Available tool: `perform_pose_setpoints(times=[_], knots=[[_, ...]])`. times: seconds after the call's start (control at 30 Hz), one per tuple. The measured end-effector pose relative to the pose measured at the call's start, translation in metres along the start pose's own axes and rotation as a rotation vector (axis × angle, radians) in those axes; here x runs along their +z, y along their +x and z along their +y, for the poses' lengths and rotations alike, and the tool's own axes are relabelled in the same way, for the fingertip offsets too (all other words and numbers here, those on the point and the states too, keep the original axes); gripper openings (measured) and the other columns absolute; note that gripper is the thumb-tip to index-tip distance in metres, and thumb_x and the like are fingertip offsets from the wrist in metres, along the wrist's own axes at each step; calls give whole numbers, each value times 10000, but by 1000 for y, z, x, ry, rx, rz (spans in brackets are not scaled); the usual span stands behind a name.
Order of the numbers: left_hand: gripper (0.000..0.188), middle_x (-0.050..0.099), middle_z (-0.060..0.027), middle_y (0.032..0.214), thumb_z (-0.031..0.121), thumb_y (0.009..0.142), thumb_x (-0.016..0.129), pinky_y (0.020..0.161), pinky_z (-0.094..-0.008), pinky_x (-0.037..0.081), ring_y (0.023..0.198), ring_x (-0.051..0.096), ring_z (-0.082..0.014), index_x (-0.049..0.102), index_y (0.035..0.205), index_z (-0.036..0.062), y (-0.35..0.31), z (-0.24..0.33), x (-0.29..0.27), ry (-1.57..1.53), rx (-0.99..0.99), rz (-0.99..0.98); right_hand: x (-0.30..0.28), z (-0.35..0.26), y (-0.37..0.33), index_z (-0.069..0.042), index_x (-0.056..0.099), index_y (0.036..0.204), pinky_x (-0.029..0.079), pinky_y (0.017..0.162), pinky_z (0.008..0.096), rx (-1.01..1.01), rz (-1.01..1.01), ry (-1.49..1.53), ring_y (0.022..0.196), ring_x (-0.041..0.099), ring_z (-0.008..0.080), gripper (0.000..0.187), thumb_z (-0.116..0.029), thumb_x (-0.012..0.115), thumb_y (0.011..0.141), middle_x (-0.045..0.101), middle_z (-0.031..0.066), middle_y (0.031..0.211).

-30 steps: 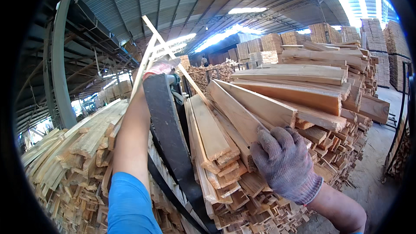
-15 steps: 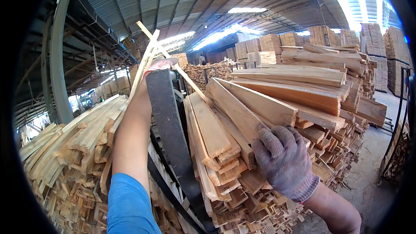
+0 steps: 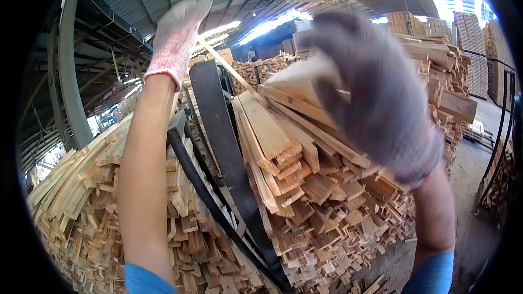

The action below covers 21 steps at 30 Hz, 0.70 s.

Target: The person repeatedly picks up small wooden planks from the floor and a conveyor area, then carries and stacks them onto a large pile. The person uses both hands to gather and place the planks, moving between the collection area and the stack throughout the clip.

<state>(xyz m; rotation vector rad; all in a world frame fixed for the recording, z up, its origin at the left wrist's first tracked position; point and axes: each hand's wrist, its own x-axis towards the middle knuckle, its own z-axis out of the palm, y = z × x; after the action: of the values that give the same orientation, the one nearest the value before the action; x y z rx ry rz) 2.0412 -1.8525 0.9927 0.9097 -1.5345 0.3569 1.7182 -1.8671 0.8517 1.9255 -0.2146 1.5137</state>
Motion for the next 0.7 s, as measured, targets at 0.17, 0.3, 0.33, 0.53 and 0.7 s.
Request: perform_pose_setpoints(times=[0.17,0.3,0.33,0.53,0.7], knots=[[631,663,-145,1241,488,910,684,1015,-362,485,1165,617,-221,596,1343,37,-42,104,62,486,512,-489,-71,18,79,55,620,1235,583,935,410,-105,5,138,1066,673,249,400,-140,673,890,679,193,1202],[771,621,-138,1339,337,829,779,1099,-369,456,1237,590,-229,473,1475,46,-53,118,36,411,203,-629,-60,33,102,31,643,1235,568,962,368,-305,190,162,990,679,236,400,-134,690,874,689,162,1138],[789,617,-144,1346,323,806,807,1097,-366,459,1224,601,-232,482,1469,46,-57,112,52,287,210,-681,-68,41,108,29,651,1219,566,963,361,-348,159,254,978,681,234,391,-134,697,867,690,158,1127],[528,657,-83,1260,332,938,685,1075,-362,464,1199,600,-212,556,1377,68,-44,93,79,295,120,-354,-33,52,159,3,648,1074,562,918,328,-257,281,-468,858,672,267,280,-168,726,865,662,140,970],[490,654,-85,1104,401,974,634,898,-330,502,987,618,-205,597,1272,14,29,57,40,214,-26,-96,8,19,90,-17,594,1181,592,820,341,79,255,128,895,701,248,462,-270,775,839,670,163,1004]])
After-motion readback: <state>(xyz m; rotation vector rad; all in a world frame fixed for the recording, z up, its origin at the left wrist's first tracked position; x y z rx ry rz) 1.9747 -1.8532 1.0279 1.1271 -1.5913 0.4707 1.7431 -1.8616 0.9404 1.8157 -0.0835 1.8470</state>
